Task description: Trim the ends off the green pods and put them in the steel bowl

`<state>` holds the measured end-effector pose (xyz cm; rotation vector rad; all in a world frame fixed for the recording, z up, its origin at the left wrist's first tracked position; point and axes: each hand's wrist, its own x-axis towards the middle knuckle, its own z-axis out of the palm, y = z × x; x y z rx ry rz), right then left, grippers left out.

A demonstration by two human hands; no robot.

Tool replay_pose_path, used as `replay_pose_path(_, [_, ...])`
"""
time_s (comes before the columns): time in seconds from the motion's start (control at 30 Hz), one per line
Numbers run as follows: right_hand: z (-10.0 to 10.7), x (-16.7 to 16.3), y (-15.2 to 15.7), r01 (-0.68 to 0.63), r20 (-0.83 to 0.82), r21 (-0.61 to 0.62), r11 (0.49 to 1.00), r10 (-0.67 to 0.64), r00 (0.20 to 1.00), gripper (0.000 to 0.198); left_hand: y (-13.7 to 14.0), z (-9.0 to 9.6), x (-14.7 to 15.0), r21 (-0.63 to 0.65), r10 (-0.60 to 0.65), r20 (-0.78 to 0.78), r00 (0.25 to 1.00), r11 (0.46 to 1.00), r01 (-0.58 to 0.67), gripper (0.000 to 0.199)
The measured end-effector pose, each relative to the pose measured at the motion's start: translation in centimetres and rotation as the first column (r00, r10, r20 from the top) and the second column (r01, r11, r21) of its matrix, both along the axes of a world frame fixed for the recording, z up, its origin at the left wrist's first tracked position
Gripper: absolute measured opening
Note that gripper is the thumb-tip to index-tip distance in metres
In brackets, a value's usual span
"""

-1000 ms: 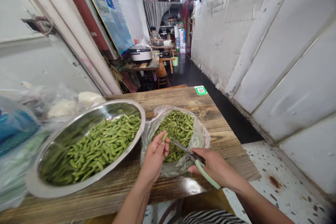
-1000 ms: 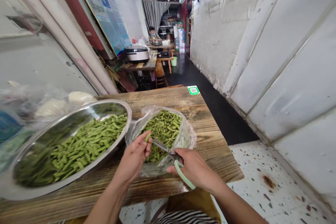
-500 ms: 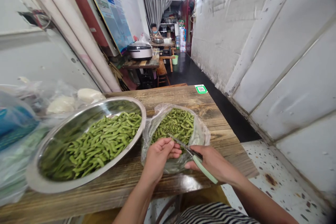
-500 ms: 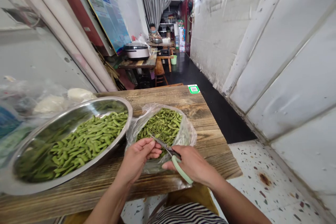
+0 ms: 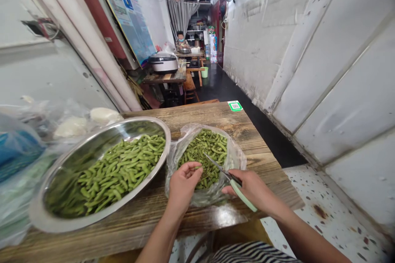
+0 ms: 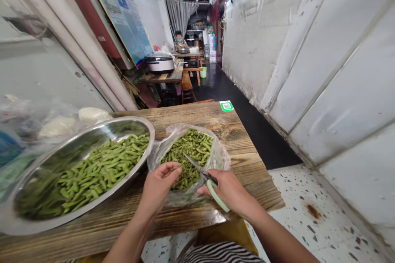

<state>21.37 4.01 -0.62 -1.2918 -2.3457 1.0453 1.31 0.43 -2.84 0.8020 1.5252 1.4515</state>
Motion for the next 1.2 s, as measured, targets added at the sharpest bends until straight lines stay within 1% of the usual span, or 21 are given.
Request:
replay_pose_path(0.07, [0.4,0.2,-0.1,-0.013,0.000,-0.010,1.000,0.013,1.000,0.036,0.0,0.0,-0.1,0.008,0.013,0.015,1.000,1.000,-0.013,0.032])
replay_pose_path(0.23, [0.7,0.2,-0.3,-0.035,-0.002,0.008,0.999,0.035,0.999,0.037,-0.4,0.8,0.2,0.032,-0.058,0.148,0.987,0.998,0.053,0.032])
replay_pose_path(0.3, [0.7,0.1,-0.4,-0.048,0.000,0.017,0.999,0.048,0.999,0.035,-0.5,1.1,0.3,0.033,-0.069,0.155,0.985,0.997,0.065,0.031])
replay_pose_path(0.4, [0.9,0.0,-0.5,-0.071,0.013,0.027,0.997,0.070,0.997,0.033,-0.5,1.0,0.2,0.007,-0.072,0.051,0.996,0.997,0.072,0.031])
replay_pose_path(0.47, [1.1,0.0,-0.5,-0.074,0.019,0.041,0.996,0.073,0.997,0.033,-0.6,0.6,0.0,0.002,-0.084,-0.037,0.996,0.996,0.084,0.035])
replay_pose_path(0.53, [1.3,0.1,-0.6,-0.072,0.025,0.046,0.996,0.071,0.997,0.033,-0.7,0.3,-0.2,0.009,-0.105,-0.118,0.988,0.994,0.107,0.038])
replay_pose_path(0.6, [1.5,0.1,-0.6,-0.079,0.030,0.044,0.996,0.077,0.997,0.032,-0.8,0.3,-0.4,0.028,-0.120,-0.199,0.973,0.991,0.128,0.035])
replay_pose_path(0.73, [1.7,0.1,-0.7,-0.109,0.001,0.038,0.993,0.109,0.994,0.030,-0.9,1.1,-0.5,0.077,-0.140,-0.384,0.913,0.980,0.183,0.023])
replay_pose_path(0.83, [1.8,0.2,-0.8,-0.125,-0.019,0.041,0.991,0.126,0.992,0.029,-1.1,1.9,-0.7,0.083,-0.193,-0.493,0.848,0.960,0.267,0.023])
replay_pose_path(0.9, [1.8,0.2,-0.8,-0.143,-0.025,0.057,0.988,0.145,0.989,0.028,-1.2,2.2,-0.8,0.060,-0.237,-0.519,0.821,0.948,0.311,0.025])
replay_pose_path(0.97, [1.7,0.3,-0.7,-0.157,-0.027,0.074,0.985,0.160,0.987,0.028,-1.4,2.5,-0.8,0.029,-0.268,-0.522,0.809,0.943,0.332,0.027])
replay_pose_path(1.07, [1.2,0.5,-0.5,-0.163,-0.013,0.102,0.981,0.165,0.986,0.028,-1.6,2.7,-0.4,-0.004,-0.294,-0.495,0.817,0.942,0.337,0.029])
replay_pose_path(1.13, [0.7,0.5,-0.5,-0.162,-0.005,0.115,0.980,0.164,0.986,0.029,-1.7,2.6,-0.2,-0.029,-0.315,-0.453,0.834,0.940,0.340,0.027])
replay_pose_path(1.2, [0.1,0.5,-0.5,-0.152,-0.008,0.117,0.981,0.154,0.988,0.029,-1.8,2.5,-0.7,-0.052,-0.324,-0.438,0.839,0.941,0.336,0.025])
